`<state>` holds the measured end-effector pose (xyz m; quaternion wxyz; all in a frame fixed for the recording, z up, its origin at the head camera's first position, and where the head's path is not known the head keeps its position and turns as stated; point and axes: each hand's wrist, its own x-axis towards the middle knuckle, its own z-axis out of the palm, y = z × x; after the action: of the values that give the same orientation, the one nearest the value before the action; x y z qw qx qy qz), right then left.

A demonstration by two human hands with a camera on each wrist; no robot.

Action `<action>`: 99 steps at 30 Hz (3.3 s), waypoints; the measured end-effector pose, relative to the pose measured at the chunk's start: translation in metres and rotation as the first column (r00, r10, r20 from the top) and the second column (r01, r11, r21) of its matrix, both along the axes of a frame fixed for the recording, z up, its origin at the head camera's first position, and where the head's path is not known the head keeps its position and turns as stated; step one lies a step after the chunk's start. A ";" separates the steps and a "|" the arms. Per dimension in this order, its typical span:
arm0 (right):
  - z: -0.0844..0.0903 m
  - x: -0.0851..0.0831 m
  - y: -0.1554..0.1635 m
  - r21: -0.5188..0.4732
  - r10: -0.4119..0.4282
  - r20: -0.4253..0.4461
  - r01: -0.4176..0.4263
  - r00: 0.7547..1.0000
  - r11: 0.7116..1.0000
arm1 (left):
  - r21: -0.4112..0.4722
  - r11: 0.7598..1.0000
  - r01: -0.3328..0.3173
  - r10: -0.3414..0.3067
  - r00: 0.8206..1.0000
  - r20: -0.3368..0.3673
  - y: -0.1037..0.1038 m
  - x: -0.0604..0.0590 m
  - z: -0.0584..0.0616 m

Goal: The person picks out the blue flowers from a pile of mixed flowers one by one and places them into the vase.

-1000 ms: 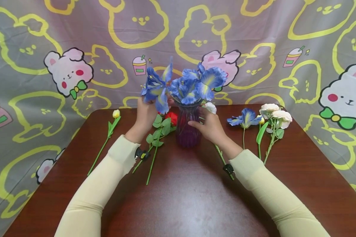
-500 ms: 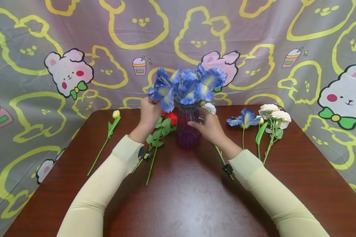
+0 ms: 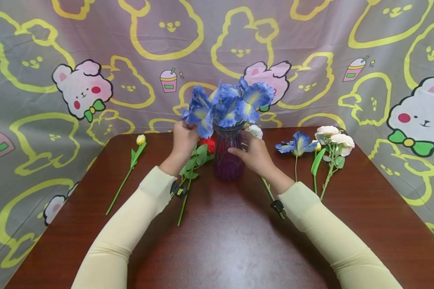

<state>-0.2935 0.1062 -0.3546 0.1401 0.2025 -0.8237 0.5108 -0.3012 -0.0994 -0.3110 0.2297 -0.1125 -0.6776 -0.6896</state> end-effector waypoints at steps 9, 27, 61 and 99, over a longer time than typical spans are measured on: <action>0.001 0.001 0.001 0.007 0.001 0.021 -0.001 1.000 1.000 | -0.078 0.996 -0.051 0.056 0.996 0.062 -0.003 0.000 -0.004; -0.002 0.000 0.001 -0.004 0.002 0.015 -0.002 1.000 1.000 | -0.369 0.919 0.138 -0.117 0.990 0.078 -0.006 -0.001 -0.031; -0.003 0.000 -0.001 0.052 -0.036 -0.069 0.040 0.997 0.998 | -0.204 0.932 0.300 -0.250 0.938 0.238 0.011 -0.016 -0.058; 0.015 0.008 0.061 0.232 -0.150 0.094 0.125 0.984 0.965 | -0.350 0.912 0.214 -0.153 0.969 0.193 0.007 -0.021 -0.060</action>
<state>-0.2856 0.1671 -0.3393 0.1054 0.1306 -0.8947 0.4139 -0.3224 -0.0929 -0.3708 0.0830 -0.1606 -0.7975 -0.5756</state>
